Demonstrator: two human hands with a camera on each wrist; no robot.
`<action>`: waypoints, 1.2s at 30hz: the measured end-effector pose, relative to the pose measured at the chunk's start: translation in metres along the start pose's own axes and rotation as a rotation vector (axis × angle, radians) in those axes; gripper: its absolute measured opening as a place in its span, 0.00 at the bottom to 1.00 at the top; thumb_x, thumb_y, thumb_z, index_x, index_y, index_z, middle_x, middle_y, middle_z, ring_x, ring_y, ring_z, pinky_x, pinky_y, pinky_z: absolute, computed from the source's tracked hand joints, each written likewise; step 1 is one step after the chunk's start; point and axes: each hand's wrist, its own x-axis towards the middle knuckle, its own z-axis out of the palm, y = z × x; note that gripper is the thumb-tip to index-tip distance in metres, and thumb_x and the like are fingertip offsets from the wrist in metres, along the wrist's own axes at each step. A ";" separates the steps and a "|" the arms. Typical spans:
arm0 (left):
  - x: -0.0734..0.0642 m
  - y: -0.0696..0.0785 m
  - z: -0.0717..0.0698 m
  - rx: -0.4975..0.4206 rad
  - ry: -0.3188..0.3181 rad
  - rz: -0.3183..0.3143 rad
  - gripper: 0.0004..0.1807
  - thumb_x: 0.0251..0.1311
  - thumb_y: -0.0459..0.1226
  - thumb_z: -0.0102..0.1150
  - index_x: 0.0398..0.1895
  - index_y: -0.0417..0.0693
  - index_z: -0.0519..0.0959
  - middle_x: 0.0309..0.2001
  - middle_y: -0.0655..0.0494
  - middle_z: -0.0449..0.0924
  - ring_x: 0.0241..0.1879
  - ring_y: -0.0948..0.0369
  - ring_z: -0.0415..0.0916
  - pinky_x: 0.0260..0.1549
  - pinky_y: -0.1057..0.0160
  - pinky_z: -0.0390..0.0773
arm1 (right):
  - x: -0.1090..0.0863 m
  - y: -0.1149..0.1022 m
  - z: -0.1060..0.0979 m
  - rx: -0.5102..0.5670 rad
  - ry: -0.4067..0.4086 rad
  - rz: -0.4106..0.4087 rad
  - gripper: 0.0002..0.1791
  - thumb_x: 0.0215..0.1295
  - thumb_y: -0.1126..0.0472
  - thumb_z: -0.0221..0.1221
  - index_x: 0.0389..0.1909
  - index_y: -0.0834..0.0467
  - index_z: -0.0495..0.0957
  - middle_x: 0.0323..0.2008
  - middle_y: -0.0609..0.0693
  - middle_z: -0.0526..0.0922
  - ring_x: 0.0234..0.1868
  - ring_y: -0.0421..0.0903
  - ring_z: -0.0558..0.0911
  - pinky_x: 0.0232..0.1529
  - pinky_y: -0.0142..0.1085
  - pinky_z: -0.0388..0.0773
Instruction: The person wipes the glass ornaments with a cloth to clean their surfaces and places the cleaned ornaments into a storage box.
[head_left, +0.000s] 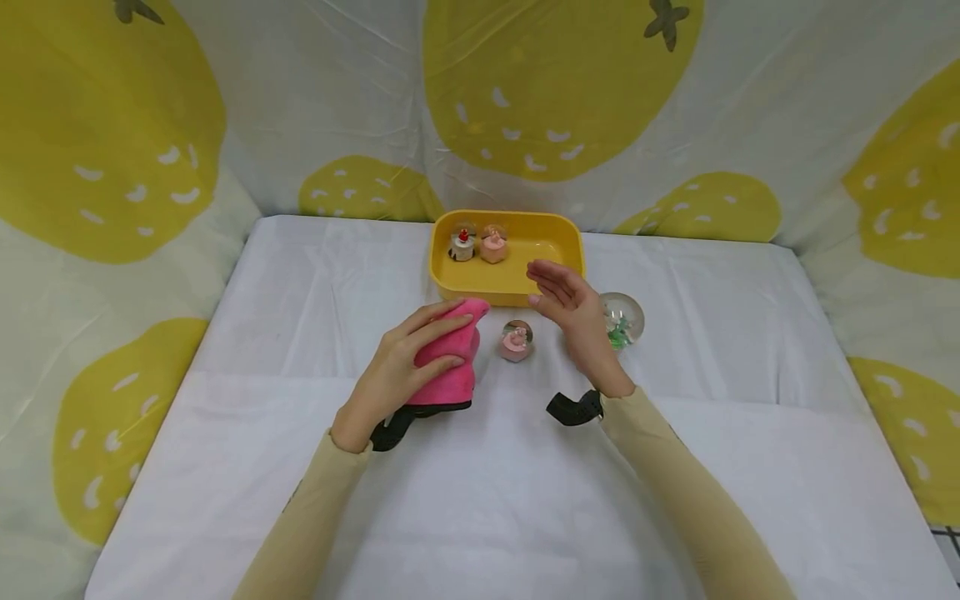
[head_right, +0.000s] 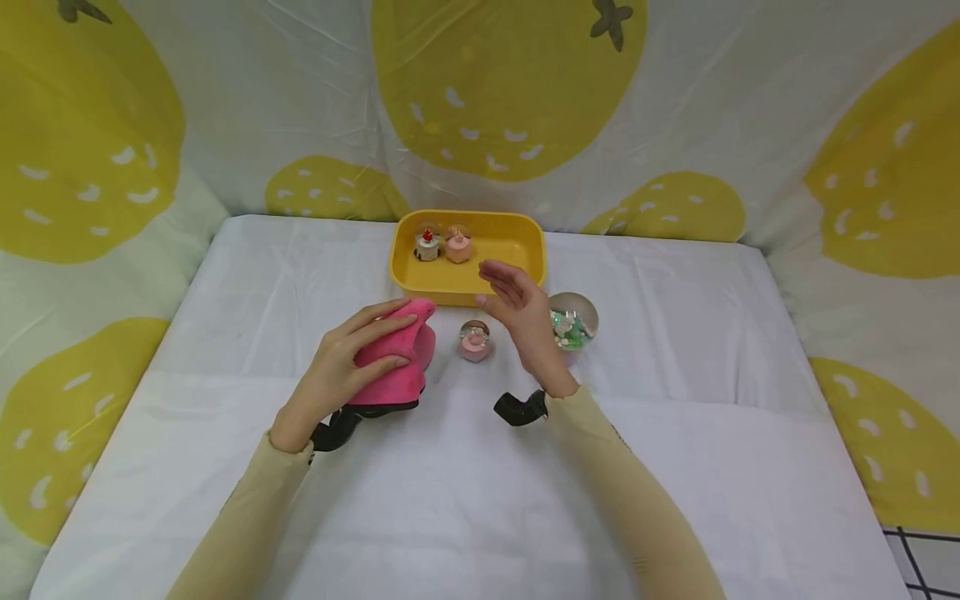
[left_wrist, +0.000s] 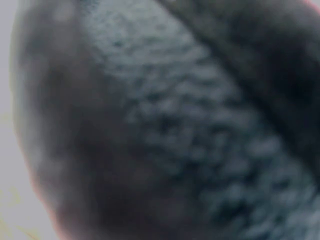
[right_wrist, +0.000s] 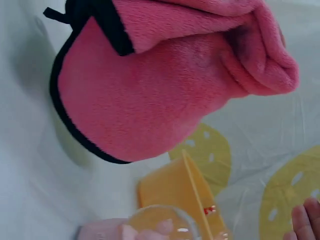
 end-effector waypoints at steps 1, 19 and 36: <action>0.000 0.000 0.000 0.001 0.003 0.001 0.31 0.50 0.31 0.70 0.60 0.45 0.76 0.64 0.50 0.67 0.60 0.55 0.67 0.53 0.57 0.74 | -0.004 0.004 -0.001 -0.004 -0.006 0.005 0.25 0.64 0.71 0.59 0.62 0.67 0.67 0.61 0.58 0.71 0.62 0.50 0.70 0.65 0.40 0.62; 0.002 0.001 0.002 -0.014 -0.010 -0.017 0.30 0.51 0.31 0.70 0.60 0.45 0.76 0.65 0.51 0.67 0.61 0.54 0.67 0.53 0.56 0.75 | -0.044 0.079 -0.004 -0.058 0.016 0.109 0.32 0.59 0.75 0.61 0.65 0.67 0.64 0.64 0.60 0.66 0.66 0.51 0.64 0.67 0.40 0.58; 0.002 -0.002 0.003 -0.017 -0.009 -0.017 0.30 0.50 0.32 0.70 0.60 0.46 0.76 0.64 0.51 0.67 0.60 0.55 0.67 0.53 0.57 0.75 | -0.040 0.059 0.009 -0.274 -0.020 0.220 0.30 0.57 0.76 0.62 0.61 0.71 0.66 0.62 0.66 0.68 0.63 0.58 0.69 0.65 0.45 0.63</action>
